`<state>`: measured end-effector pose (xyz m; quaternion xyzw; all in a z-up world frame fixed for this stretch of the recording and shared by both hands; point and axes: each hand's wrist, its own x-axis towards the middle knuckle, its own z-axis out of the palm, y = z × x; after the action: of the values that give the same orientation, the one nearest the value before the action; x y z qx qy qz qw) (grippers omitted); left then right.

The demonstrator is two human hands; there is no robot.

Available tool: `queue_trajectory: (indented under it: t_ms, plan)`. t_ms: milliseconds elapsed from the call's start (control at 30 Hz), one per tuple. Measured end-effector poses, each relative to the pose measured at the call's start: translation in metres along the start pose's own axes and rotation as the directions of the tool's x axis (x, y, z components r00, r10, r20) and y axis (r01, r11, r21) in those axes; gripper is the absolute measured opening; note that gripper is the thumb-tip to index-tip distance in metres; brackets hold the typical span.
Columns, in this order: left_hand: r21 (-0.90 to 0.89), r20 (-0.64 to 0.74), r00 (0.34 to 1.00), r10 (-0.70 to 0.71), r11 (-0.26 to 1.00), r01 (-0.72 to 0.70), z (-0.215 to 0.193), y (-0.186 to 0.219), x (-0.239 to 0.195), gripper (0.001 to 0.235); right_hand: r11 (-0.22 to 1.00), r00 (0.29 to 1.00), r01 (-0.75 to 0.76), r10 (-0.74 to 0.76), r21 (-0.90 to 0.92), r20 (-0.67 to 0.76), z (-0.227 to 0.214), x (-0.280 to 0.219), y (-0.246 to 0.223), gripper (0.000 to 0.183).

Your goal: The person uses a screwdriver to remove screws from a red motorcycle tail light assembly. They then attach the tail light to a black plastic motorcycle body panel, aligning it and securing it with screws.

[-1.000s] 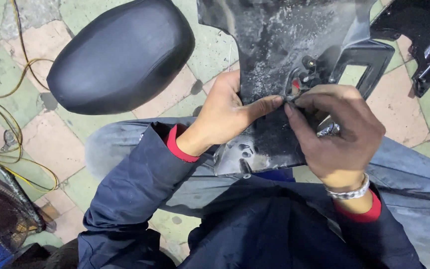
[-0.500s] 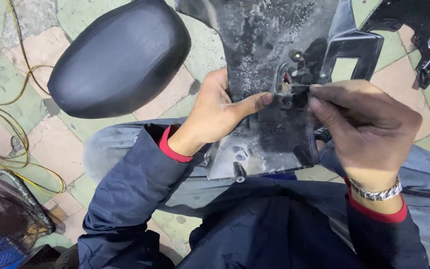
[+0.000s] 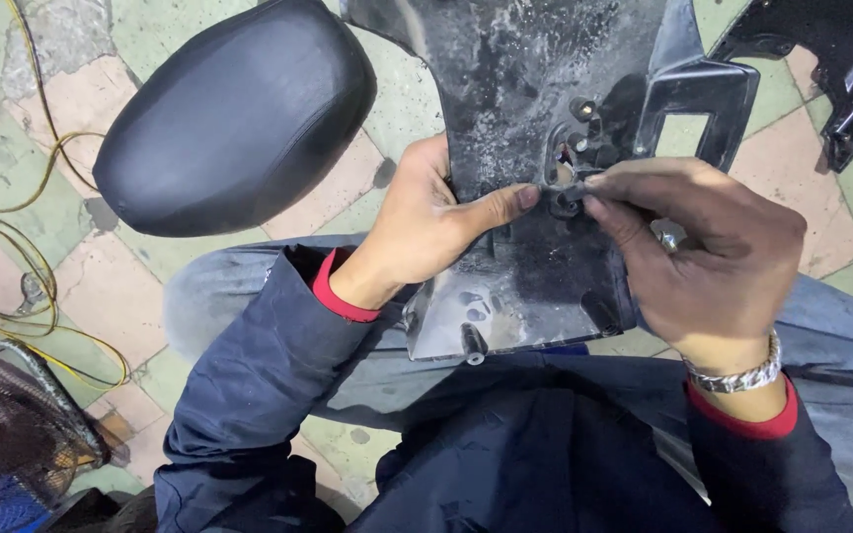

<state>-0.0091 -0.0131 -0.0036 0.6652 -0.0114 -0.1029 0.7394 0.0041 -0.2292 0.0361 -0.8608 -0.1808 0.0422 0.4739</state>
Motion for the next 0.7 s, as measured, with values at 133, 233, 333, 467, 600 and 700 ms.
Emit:
queue_trajectory:
  t_ms: [133, 233, 333, 467, 600, 700]
  plan:
    - [0.030, -0.008, 1.000, -0.015, 0.999, 0.016, 0.000, 0.002, 0.000, 0.012, 0.998, 0.999, 0.047, -0.047, -0.033, 0.005, 0.000, 0.004, -0.003, 0.013]
    - [0.029, -0.013, 0.999, -0.046, 0.998, 0.047, 0.000, 0.006, 0.000, 0.012, 0.995, 0.995, 0.080, -0.077, -0.065, 0.057, -0.003, 0.012, -0.013, 0.011]
    - [0.025, -0.018, 0.999, -0.052, 0.998, 0.052, 0.001, 0.006, 0.000, 0.014, 0.991, 0.991, 0.112, -0.106, -0.074, 0.081, -0.004, 0.014, -0.014, 0.012]
    - [0.009, -0.028, 0.998, -0.049, 0.999, 0.049, 0.001, 0.009, -0.001, 0.017, 0.971, 0.980, 0.186, -0.172, -0.150, 0.101, -0.006, 0.014, -0.013, 0.012]
    - [0.035, -0.020, 0.999, -0.030, 0.999, 0.031, 0.001, 0.009, -0.001, 0.020, 0.935, 0.967, 0.245, -0.216, -0.255, 0.136, -0.007, 0.012, -0.007, 0.012]
    - [0.020, -0.015, 1.000, -0.020, 1.000, 0.021, 0.001, 0.008, -0.001, 0.019, 0.906, 0.952, 0.298, -0.261, -0.301, 0.157, -0.007, 0.011, -0.001, 0.013]
